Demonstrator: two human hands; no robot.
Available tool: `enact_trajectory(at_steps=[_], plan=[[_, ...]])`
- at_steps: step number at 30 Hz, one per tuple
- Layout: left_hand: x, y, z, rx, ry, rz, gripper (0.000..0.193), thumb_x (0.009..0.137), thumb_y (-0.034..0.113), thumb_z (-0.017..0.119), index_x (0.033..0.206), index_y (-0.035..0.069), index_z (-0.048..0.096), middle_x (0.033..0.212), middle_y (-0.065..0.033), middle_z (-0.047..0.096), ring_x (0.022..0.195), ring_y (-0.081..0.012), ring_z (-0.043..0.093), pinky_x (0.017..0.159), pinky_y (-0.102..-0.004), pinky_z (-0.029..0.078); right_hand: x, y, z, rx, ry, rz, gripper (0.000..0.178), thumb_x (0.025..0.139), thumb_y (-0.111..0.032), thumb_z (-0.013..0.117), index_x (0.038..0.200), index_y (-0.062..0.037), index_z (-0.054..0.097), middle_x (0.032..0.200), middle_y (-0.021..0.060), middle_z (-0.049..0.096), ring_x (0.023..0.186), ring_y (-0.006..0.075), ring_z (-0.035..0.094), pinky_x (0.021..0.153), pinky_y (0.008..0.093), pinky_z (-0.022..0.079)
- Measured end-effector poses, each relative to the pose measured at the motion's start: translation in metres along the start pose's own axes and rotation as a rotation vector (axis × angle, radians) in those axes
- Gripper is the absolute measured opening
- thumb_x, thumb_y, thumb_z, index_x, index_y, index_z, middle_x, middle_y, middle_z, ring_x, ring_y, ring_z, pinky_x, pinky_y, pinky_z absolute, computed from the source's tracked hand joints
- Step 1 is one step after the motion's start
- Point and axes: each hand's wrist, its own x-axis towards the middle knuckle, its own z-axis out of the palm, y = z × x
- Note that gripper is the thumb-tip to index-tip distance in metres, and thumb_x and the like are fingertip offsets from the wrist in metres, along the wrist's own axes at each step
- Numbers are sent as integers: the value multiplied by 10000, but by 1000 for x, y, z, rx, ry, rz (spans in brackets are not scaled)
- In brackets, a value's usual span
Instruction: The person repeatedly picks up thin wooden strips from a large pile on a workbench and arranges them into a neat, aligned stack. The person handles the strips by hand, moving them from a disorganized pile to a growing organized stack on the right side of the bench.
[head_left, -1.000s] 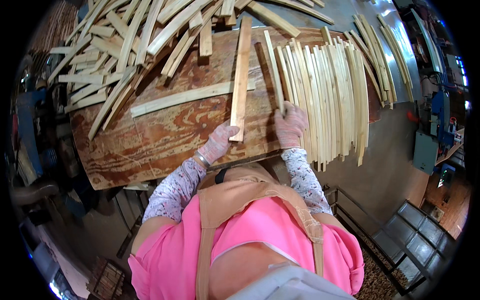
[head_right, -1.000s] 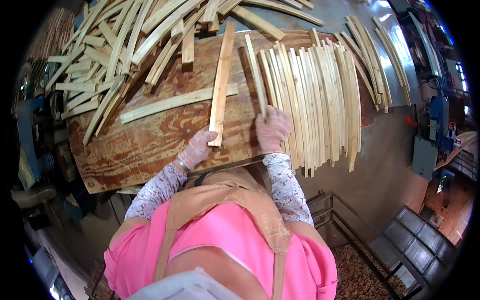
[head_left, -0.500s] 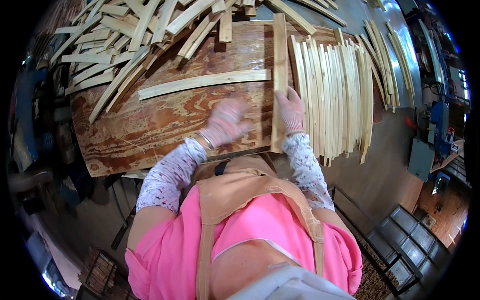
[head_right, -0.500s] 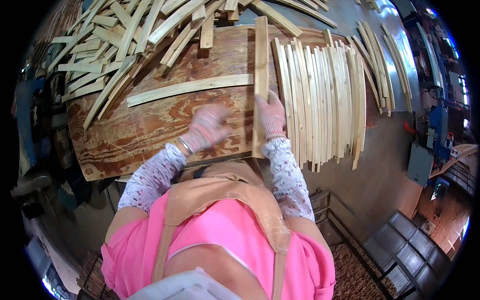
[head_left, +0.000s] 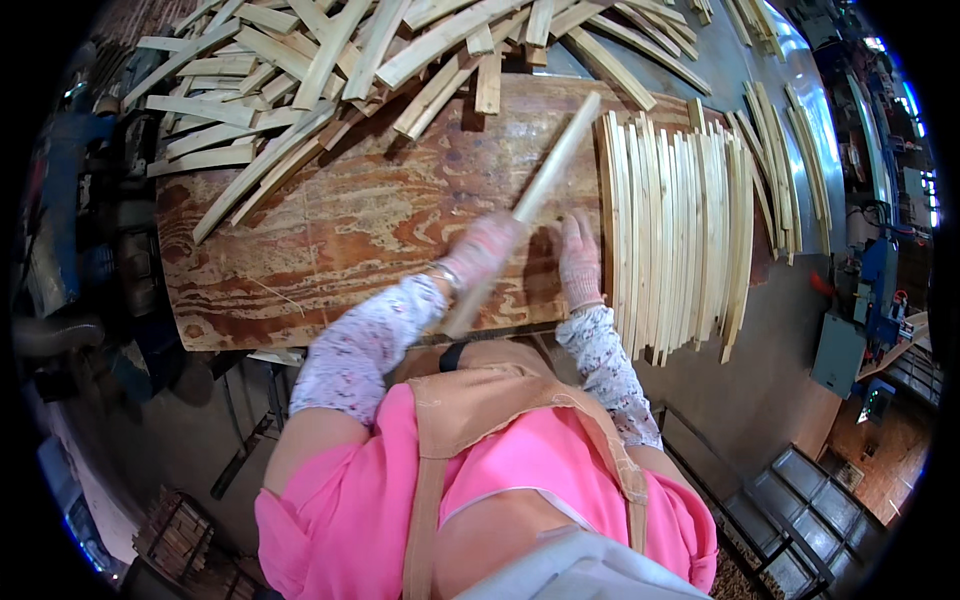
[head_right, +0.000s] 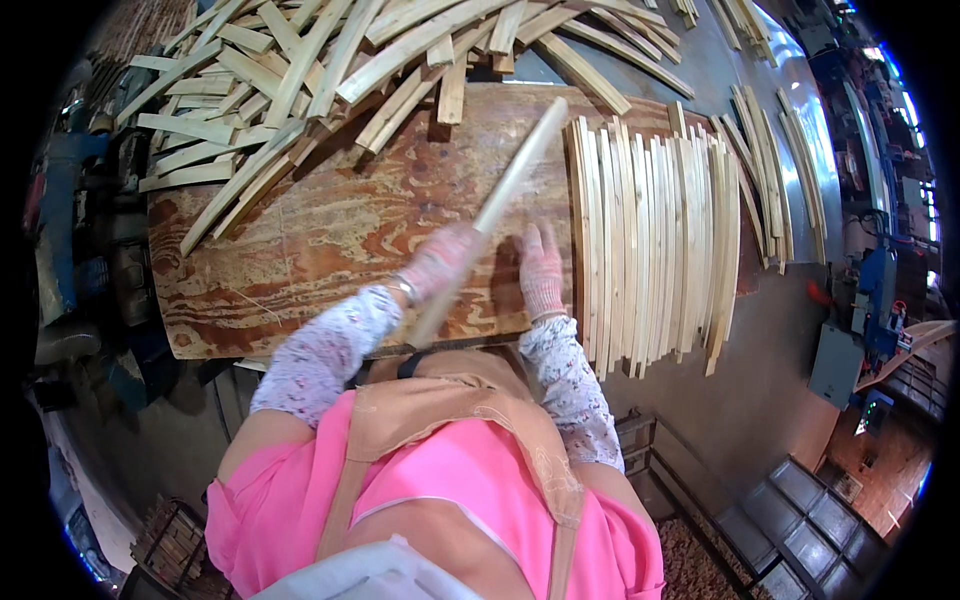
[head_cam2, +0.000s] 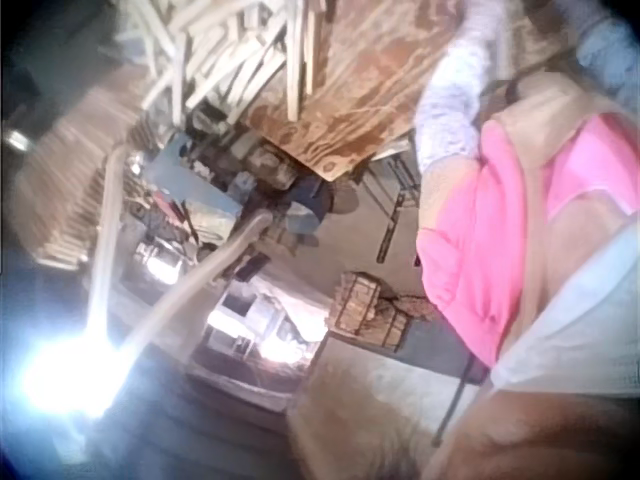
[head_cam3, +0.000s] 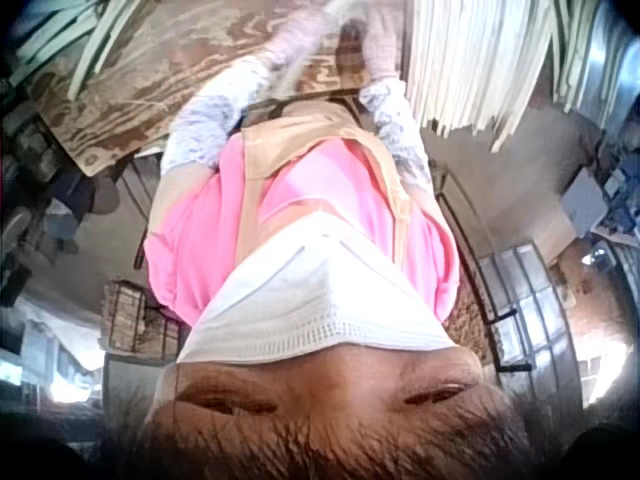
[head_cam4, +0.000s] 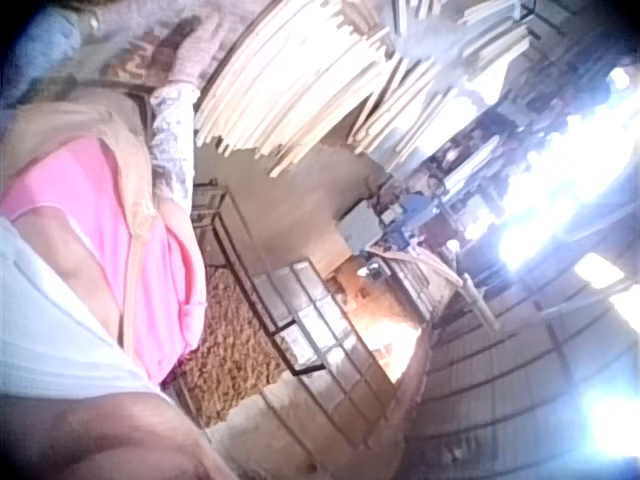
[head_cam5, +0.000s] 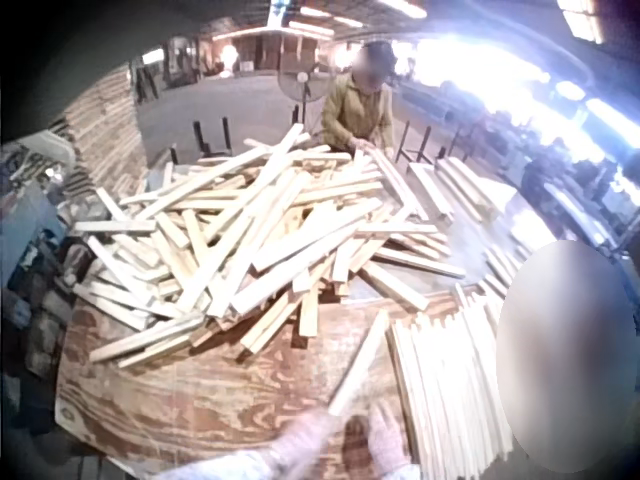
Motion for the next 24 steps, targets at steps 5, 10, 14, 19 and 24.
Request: enact_trajectory(at_steps=[5,10,14,19,24], plan=[[78,28,-81,-357,-198,-318,516,1082,535,484,1193,89,719,1185,-192,741,1108,-434,684,985,-505,536,17,-36,-4,51,-17,183,452,1047,-285,650,1349,51,666,1167,114,748,1025,174,666,915,366,529],[128,-115,-133,561,288,-345,595,1065,559,478,1526,191,557,1458,-148,628,1338,-248,584,1147,-436,439,27,8,-54,-874,254,-154,577,910,-394,813,1385,-86,700,1272,151,741,1171,346,676,1051,443,523],[147,-131,-203,608,230,-458,414,1008,180,535,1418,161,587,1395,-172,648,1196,-311,674,1028,-462,531,18,26,-77,-1118,332,-228,601,838,-388,853,1372,-163,693,1305,109,682,1293,344,588,1130,486,459],[150,-110,-219,384,-104,-636,427,996,249,611,1403,129,569,1271,-174,669,1116,-357,692,925,-480,569,28,31,-72,-1146,315,-460,652,827,-344,863,1413,-160,644,1334,111,659,1324,348,548,1150,524,438],[91,-44,-189,187,64,-637,580,976,347,662,1497,136,519,1179,-140,650,1009,-315,707,850,-472,609,33,30,-71,-1146,310,-484,675,830,-341,865,1429,-133,635,1315,111,657,1317,349,543,1149,508,435]])
